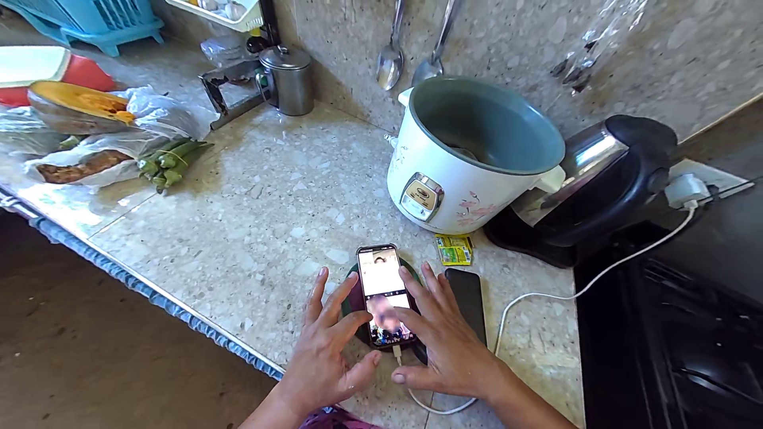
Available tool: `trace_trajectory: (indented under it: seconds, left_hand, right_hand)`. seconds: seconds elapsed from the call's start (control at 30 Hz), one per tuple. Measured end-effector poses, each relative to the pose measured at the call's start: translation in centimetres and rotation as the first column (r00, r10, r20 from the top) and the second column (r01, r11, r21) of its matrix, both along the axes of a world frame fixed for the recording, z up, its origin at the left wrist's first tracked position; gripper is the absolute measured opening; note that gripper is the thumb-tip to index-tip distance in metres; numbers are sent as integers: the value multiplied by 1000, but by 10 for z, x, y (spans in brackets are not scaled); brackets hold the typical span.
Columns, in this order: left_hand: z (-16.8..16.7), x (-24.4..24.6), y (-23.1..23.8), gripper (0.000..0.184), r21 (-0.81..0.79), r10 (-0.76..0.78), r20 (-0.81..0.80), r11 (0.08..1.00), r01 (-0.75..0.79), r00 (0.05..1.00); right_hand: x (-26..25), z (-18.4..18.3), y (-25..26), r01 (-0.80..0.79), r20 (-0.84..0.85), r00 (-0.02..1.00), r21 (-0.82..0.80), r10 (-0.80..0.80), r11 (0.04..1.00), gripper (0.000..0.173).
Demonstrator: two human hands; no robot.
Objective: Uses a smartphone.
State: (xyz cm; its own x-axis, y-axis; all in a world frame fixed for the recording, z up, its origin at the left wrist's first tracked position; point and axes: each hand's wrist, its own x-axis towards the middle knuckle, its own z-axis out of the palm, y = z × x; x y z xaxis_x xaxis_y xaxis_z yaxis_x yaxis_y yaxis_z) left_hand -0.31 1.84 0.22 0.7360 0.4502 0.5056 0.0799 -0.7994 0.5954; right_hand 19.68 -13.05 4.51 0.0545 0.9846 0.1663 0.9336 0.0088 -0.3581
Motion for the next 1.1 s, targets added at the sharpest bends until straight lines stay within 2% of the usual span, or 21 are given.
trace_trajectory:
  seconds: [0.17, 0.33, 0.47, 0.63, 0.87, 1.1]
  left_hand:
    - [-1, 0, 0, 42, 6, -13, 3, 1000, 13, 1000]
    - [0, 0, 1, 42, 7, -30, -5, 1000, 30, 1000]
    - [0, 1, 1, 42, 14, -32, -4, 999, 32, 999]
    - [0, 0, 1, 41, 16, -37, -7, 999, 37, 999]
    - [-1, 1, 1, 43, 53, -30, -68, 998, 34, 997]
    - [-1, 0, 1, 43, 33, -23, -35, 999, 24, 999]
  right_hand:
    - [4, -3, -4, 23, -63, 998, 88, -17, 996, 76]
    - [5, -6, -8, 31, -34, 999, 58, -29, 998, 75]
    - [5, -5, -7, 30, -63, 998, 98, -24, 995, 77]
    - [4, -5, -8, 11, -42, 999, 25, -9, 1000, 76]
    - [7, -2, -12, 17, -50, 999, 55, -14, 998, 73]
    - [9, -3, -14, 30, -36, 999, 29, -29, 999, 76]
